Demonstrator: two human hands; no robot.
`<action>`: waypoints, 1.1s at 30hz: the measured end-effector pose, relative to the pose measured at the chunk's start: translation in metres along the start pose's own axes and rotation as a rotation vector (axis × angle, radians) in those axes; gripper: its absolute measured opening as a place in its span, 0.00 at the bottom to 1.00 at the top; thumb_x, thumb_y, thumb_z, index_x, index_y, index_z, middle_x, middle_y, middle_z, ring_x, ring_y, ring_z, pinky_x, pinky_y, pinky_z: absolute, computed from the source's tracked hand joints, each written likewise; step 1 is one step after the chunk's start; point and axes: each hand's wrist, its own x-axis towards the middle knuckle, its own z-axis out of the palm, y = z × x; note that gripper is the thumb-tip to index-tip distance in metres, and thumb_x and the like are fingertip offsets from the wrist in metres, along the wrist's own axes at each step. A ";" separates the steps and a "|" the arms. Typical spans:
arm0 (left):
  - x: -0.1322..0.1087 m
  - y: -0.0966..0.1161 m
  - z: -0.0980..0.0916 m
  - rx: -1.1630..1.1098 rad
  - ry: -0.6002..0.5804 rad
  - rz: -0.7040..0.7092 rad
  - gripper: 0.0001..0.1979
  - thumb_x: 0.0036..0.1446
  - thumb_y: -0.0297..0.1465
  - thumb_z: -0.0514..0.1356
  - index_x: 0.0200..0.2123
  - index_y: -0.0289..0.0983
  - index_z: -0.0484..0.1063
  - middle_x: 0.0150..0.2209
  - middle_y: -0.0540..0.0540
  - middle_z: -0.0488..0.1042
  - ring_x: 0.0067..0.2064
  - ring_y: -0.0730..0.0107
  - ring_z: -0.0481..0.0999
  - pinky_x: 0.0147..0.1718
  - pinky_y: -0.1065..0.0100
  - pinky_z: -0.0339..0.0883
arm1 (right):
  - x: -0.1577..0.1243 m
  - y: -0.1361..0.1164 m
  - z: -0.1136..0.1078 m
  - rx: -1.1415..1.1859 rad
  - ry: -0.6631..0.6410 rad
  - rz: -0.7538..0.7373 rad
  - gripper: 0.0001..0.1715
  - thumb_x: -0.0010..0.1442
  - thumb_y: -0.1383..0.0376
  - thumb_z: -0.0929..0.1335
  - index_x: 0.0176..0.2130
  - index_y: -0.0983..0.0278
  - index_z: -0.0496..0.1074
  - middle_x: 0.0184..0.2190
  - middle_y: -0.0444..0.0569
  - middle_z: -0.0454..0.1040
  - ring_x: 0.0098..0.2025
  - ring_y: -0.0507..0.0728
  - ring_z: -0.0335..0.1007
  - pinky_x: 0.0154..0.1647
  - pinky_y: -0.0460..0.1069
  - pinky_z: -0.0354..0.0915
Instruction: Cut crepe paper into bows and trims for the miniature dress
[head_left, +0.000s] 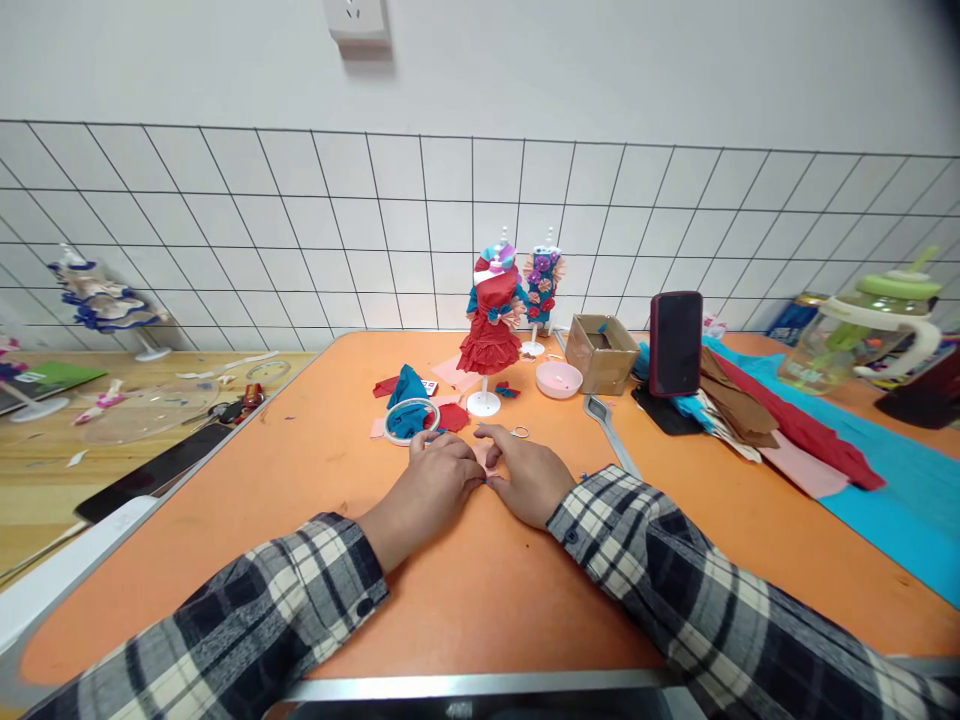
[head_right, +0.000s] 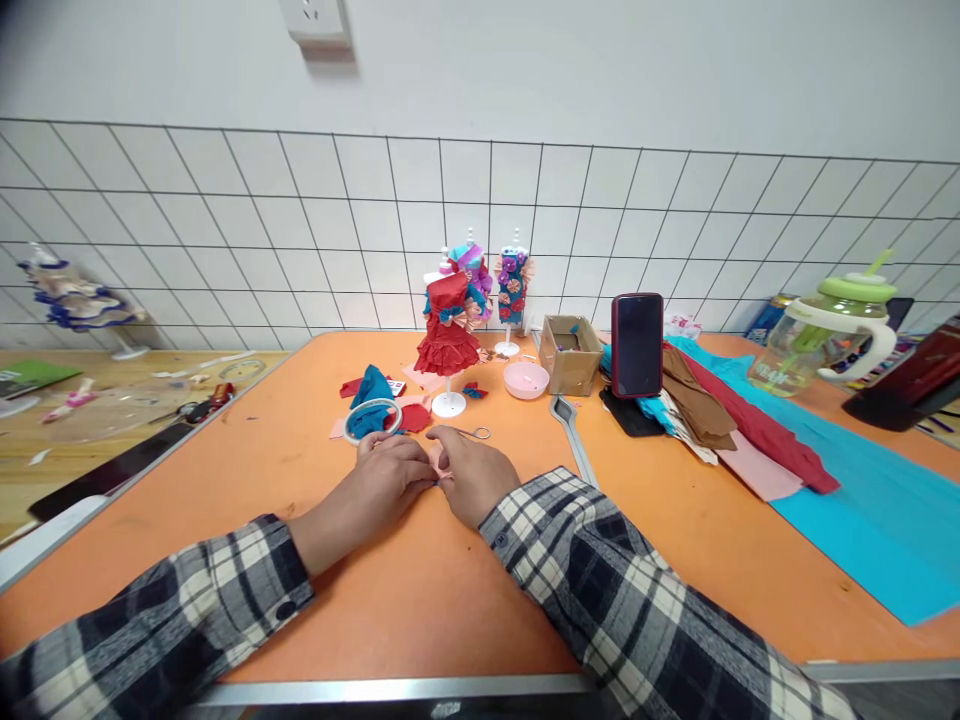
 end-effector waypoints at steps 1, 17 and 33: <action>0.000 0.000 0.000 -0.005 0.006 0.001 0.11 0.62 0.28 0.56 0.31 0.42 0.77 0.33 0.49 0.77 0.42 0.63 0.70 0.42 0.56 0.45 | 0.000 0.000 0.001 0.002 0.000 0.006 0.32 0.54 0.71 0.68 0.56 0.58 0.58 0.40 0.44 0.77 0.40 0.55 0.73 0.36 0.47 0.58; -0.001 -0.003 0.002 0.006 0.006 0.012 0.13 0.62 0.28 0.54 0.30 0.42 0.78 0.31 0.48 0.75 0.40 0.63 0.69 0.43 0.55 0.45 | 0.000 -0.001 0.002 0.026 -0.005 0.001 0.30 0.54 0.73 0.68 0.54 0.59 0.59 0.39 0.45 0.76 0.42 0.55 0.71 0.39 0.47 0.58; 0.001 -0.004 0.002 0.005 -0.037 0.025 0.12 0.62 0.28 0.54 0.33 0.41 0.78 0.30 0.48 0.76 0.37 0.65 0.71 0.45 0.55 0.49 | -0.001 0.000 0.003 -0.006 -0.004 0.022 0.35 0.54 0.72 0.67 0.58 0.59 0.54 0.40 0.44 0.76 0.38 0.55 0.73 0.33 0.47 0.56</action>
